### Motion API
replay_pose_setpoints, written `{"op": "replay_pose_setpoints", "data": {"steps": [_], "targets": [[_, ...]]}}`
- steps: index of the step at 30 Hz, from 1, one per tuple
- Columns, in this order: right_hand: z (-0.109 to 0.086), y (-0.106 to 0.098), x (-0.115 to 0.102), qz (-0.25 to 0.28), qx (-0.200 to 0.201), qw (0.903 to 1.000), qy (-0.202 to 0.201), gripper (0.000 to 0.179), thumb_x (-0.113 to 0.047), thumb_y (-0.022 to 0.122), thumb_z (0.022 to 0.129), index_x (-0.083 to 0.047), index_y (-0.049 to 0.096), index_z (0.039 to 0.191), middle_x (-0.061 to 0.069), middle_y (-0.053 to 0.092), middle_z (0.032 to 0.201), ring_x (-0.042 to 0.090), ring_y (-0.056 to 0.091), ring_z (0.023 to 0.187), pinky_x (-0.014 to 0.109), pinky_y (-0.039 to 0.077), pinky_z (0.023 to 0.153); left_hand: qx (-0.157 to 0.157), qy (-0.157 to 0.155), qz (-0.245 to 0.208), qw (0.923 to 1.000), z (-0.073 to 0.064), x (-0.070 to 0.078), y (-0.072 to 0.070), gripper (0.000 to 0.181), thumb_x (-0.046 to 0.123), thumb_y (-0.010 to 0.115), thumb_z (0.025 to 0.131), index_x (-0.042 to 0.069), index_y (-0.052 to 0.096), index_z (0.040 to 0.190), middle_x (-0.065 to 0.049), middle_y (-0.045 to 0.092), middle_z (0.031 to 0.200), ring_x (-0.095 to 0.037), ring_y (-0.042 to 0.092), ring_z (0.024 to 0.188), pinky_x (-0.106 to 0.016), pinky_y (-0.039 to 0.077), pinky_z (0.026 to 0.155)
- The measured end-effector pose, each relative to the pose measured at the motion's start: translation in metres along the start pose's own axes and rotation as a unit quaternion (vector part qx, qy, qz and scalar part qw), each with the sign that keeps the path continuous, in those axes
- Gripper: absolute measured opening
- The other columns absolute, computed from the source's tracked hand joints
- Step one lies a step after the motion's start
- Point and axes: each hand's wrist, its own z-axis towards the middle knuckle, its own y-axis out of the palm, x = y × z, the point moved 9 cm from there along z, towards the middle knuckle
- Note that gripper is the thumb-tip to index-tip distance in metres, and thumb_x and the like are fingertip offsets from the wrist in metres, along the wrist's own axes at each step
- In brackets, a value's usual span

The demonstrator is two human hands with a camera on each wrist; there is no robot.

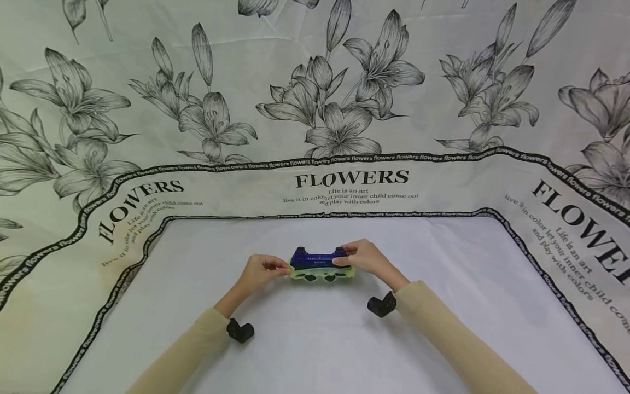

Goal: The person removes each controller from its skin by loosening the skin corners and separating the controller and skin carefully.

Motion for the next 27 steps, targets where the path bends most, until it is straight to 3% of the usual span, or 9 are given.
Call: {"op": "replay_pose_setpoints", "data": {"steps": [9, 13, 17, 20, 27], "targets": [[0.0, 0.0, 0.001, 0.0, -0.003, 1.0, 0.004, 0.067, -0.04, 0.071, 0.085, 0.004, 0.053, 0.133, 0.026, 0.055, 0.134, 0.041, 0.052, 0.123, 0.052, 0.044, 0.101, 0.041, -0.032, -0.01, 0.9986, -0.001, 0.0, -0.004, 0.013, 0.013, 0.083, 0.073, 0.005, 0.076, 0.08, -0.01, 0.074, 0.08, -0.009, 0.065, 0.065, -0.02, 0.051, 0.058], [-0.001, 0.0, 0.002, 0.001, -0.003, 1.0, 0.008, 0.068, -0.04, 0.071, 0.085, 0.003, 0.053, 0.133, 0.026, 0.055, 0.134, 0.041, 0.052, 0.124, 0.053, 0.044, 0.101, 0.048, -0.024, 0.007, 0.9985, 0.0, 0.001, -0.006, 0.026, 0.015, 0.084, 0.072, 0.006, 0.074, 0.093, -0.01, 0.074, 0.093, -0.013, 0.068, 0.082, -0.023, 0.055, 0.068], [-0.001, 0.0, 0.002, 0.005, -0.001, 0.9999, 0.012, 0.068, -0.041, 0.07, 0.085, 0.002, 0.053, 0.134, 0.026, 0.055, 0.134, 0.041, 0.051, 0.124, 0.054, 0.043, 0.102, 0.026, -0.012, 0.002, 0.9996, 0.002, 0.003, -0.002, 0.043, 0.014, 0.082, 0.075, 0.005, 0.067, 0.115, -0.014, 0.068, 0.114, -0.024, 0.064, 0.105, -0.033, 0.054, 0.088], [-0.001, 0.0, 0.002, 0.009, -0.001, 0.9999, 0.014, 0.068, -0.041, 0.07, 0.085, 0.002, 0.052, 0.135, 0.026, 0.055, 0.134, 0.041, 0.051, 0.125, 0.055, 0.042, 0.102, -0.006, -0.023, -0.01, 0.9997, 0.005, 0.003, 0.006, 0.048, 0.017, 0.078, 0.08, 0.004, 0.063, 0.124, -0.015, 0.065, 0.123, -0.028, 0.059, 0.114, -0.04, 0.049, 0.099], [-0.002, 0.0, 0.005, 0.021, -0.001, 0.9994, 0.028, 0.068, -0.041, 0.071, 0.084, 0.002, 0.053, 0.134, 0.025, 0.055, 0.133, 0.04, 0.051, 0.125, 0.055, 0.041, 0.103, -0.038, -0.065, -0.011, 0.9971, 0.014, 0.003, 0.02, 0.055, 0.03, 0.073, 0.085, 0.004, 0.057, 0.131, -0.014, 0.06, 0.132, -0.029, 0.056, 0.123, -0.041, 0.044, 0.105]]}}
